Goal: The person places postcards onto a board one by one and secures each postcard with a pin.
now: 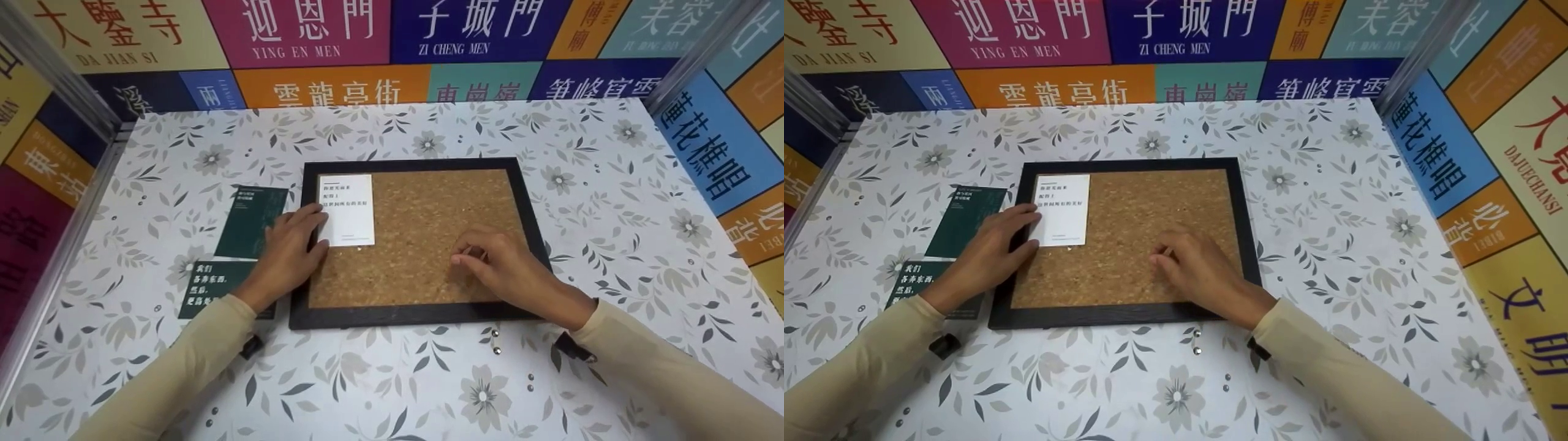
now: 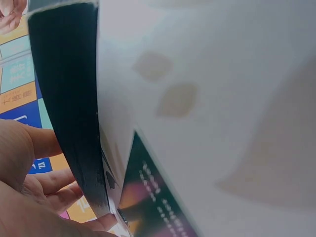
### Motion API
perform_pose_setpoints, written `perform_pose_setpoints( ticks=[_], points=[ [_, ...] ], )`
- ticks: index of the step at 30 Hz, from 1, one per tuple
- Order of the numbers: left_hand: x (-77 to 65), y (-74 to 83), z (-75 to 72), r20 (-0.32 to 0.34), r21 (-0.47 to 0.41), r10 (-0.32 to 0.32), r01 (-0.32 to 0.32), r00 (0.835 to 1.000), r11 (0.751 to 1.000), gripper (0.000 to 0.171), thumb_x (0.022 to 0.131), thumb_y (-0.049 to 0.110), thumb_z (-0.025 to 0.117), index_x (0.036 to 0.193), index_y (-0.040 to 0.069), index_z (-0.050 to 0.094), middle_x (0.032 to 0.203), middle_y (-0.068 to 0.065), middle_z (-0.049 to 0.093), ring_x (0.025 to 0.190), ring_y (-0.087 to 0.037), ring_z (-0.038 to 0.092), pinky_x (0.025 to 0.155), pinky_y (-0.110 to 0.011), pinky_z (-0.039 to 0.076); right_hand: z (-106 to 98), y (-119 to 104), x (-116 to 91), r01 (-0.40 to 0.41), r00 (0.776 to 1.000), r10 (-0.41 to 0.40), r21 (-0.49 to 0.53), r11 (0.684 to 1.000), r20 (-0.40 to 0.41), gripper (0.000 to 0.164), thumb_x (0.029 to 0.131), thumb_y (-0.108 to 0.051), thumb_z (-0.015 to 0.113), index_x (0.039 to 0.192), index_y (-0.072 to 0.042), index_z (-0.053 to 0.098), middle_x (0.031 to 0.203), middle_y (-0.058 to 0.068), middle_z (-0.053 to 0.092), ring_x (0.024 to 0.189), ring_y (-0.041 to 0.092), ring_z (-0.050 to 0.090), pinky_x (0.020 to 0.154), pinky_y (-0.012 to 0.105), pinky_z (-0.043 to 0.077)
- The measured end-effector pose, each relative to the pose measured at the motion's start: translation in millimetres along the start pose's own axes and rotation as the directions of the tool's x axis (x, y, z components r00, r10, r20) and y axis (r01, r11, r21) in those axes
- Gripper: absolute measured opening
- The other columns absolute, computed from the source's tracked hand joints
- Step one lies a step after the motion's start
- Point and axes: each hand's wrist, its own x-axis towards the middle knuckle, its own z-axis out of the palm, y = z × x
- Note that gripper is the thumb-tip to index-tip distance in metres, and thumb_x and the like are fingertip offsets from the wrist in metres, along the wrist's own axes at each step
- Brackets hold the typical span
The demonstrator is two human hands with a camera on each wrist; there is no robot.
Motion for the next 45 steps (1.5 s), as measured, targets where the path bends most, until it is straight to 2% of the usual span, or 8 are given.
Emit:
perform_pose_setpoints(
  ticks=[9,15,23,29,33,41,45],
  points=[
    [0.1,-1.0,0.3,-0.008,-0.014,0.016,-0.016,1.0,1.0,0.05,0.109,0.013,0.068,0.157,0.0,0.058,0.172,-0.015,0.044,0.156,-0.05,0.036,0.12,-0.087,0.014,-1.9,3.6,13.3,-0.064,0.997,0.065,0.022,0.998,-0.041,0.005,0.098,0.002,0.08,0.095,-0.002,0.08,0.092,0.003,0.073,0.086,0.02,0.069,0.078,0.028,0.056],
    [0.0,-0.1,0.5,-0.003,-0.007,0.002,-0.002,1.0,1.0,0.05,0.109,0.013,0.068,0.157,0.0,0.058,0.173,-0.016,0.043,0.156,-0.049,0.036,0.12,-0.086,0.014,-2.0,5.2,19.2,-0.102,0.994,0.103,0.032,0.994,-0.026,0.004,0.099,0.003,0.078,0.095,0.001,0.079,0.092,0.006,0.075,0.086,0.021,0.068,0.077,0.028,0.056],
    [0.3,-0.6,0.2,-0.008,-0.012,0.005,-0.005,1.0,1.0,0.051,0.109,0.013,0.068,0.157,0.0,0.058,0.173,-0.016,0.043,0.156,-0.05,0.036,0.12,-0.086,0.014,-4.0,5.7,27.7,-0.158,0.987,0.159,0.065,0.985,-0.011,0.006,0.101,-0.001,0.077,0.096,0.0,0.079,0.089,0.008,0.074,0.078,0.021,0.064,0.068,0.024,0.051],
    [0.0,-0.4,1.2,-0.013,-0.014,0.01,-0.01,1.0,1.0,0.051,0.109,0.013,0.068,0.156,-0.001,0.058,0.172,-0.016,0.044,0.155,-0.05,0.038,0.121,-0.085,0.016,-4.2,7.3,35.5,-0.232,0.973,0.233,0.152,0.961,0.012,0.008,0.103,-0.002,0.075,0.101,0.005,0.078,0.084,0.014,0.072,0.07,0.018,0.062,0.06,0.021,0.05],
    [-0.6,-0.7,1.8,-0.013,-0.013,0.011,-0.011,1.0,1.0,0.051,0.109,0.013,0.068,0.156,-0.001,0.058,0.172,-0.016,0.044,0.155,-0.049,0.038,0.121,-0.085,0.016,-2.8,9.2,40.6,-0.263,0.964,0.264,0.185,0.947,0.02,0.009,0.102,-0.004,0.076,0.103,0.005,0.078,0.083,0.011,0.072,0.068,0.014,0.061,0.058,0.021,0.05],
    [-0.4,-0.6,1.8,-0.013,-0.014,0.013,-0.013,1.0,1.0,0.051,0.109,0.013,0.068,0.156,-0.001,0.058,0.172,-0.016,0.045,0.155,-0.05,0.037,0.119,-0.087,0.014,0.6,15.7,49.5,-0.268,0.962,0.273,0.196,0.943,0.002,0.01,0.102,-0.004,0.076,0.101,0.006,0.077,0.074,0.004,0.068,0.063,0.013,0.059,0.056,0.02,0.048],
    [0.0,-0.4,1.4,-0.015,-0.01,0.011,-0.011,1.0,1.0,0.051,0.109,0.013,0.068,0.156,-0.001,0.058,0.172,-0.017,0.044,0.155,-0.05,0.037,0.119,-0.088,0.014,0.2,15.8,52.3,-0.279,0.959,0.283,0.19,0.941,0.005,0.01,0.102,-0.004,0.076,0.1,0.006,0.077,0.074,0.005,0.069,0.063,0.012,0.059,0.056,0.02,0.049]
  ],
)
